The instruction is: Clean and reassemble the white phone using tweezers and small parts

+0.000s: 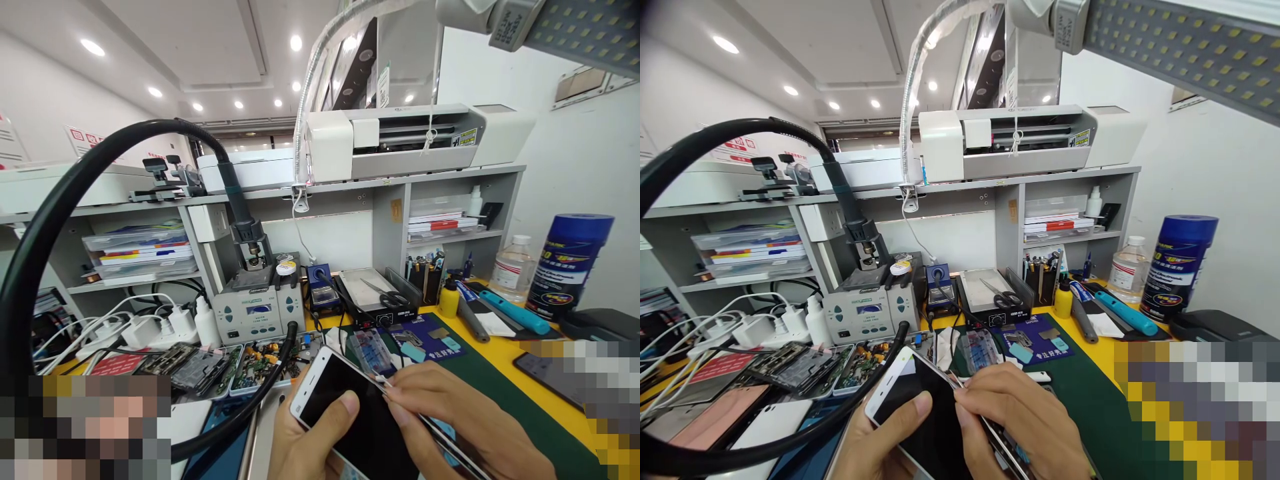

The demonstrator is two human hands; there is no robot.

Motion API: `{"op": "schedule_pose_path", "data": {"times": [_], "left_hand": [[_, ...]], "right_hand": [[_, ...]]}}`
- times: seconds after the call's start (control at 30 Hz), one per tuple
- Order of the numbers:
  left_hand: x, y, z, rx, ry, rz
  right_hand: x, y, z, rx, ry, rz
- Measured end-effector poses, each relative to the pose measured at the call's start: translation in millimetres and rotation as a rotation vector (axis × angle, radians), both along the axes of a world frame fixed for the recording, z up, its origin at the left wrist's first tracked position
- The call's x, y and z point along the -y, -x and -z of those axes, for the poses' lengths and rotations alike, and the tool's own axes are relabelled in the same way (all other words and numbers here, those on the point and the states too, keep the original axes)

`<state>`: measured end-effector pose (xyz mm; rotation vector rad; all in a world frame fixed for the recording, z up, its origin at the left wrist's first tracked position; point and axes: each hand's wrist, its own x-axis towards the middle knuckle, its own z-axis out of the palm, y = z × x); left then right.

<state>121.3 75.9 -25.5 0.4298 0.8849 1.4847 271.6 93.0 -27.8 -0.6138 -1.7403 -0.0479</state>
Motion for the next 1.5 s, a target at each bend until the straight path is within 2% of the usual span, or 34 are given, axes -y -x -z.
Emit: {"op": "schedule_pose_path", "data": {"times": [0.67, 1.2, 1.5], "left_hand": [[2.6, -5.3, -2.8, -0.019, -0.040, -0.018], [2.0, -1.2, -2.1, -0.005, -0.057, 0.022], [2.6, -2.3, -3.5, 0.028, -0.050, 0.004]], "right_hand": [[-0.7, -2.1, -1.1, 0.024, -0.010, 0.001], [-4.2, -2.2, -1.6, 0.006, -0.014, -0.080], [-2.2, 2.0, -1.0, -0.030, 0.000, -0.015]]}}
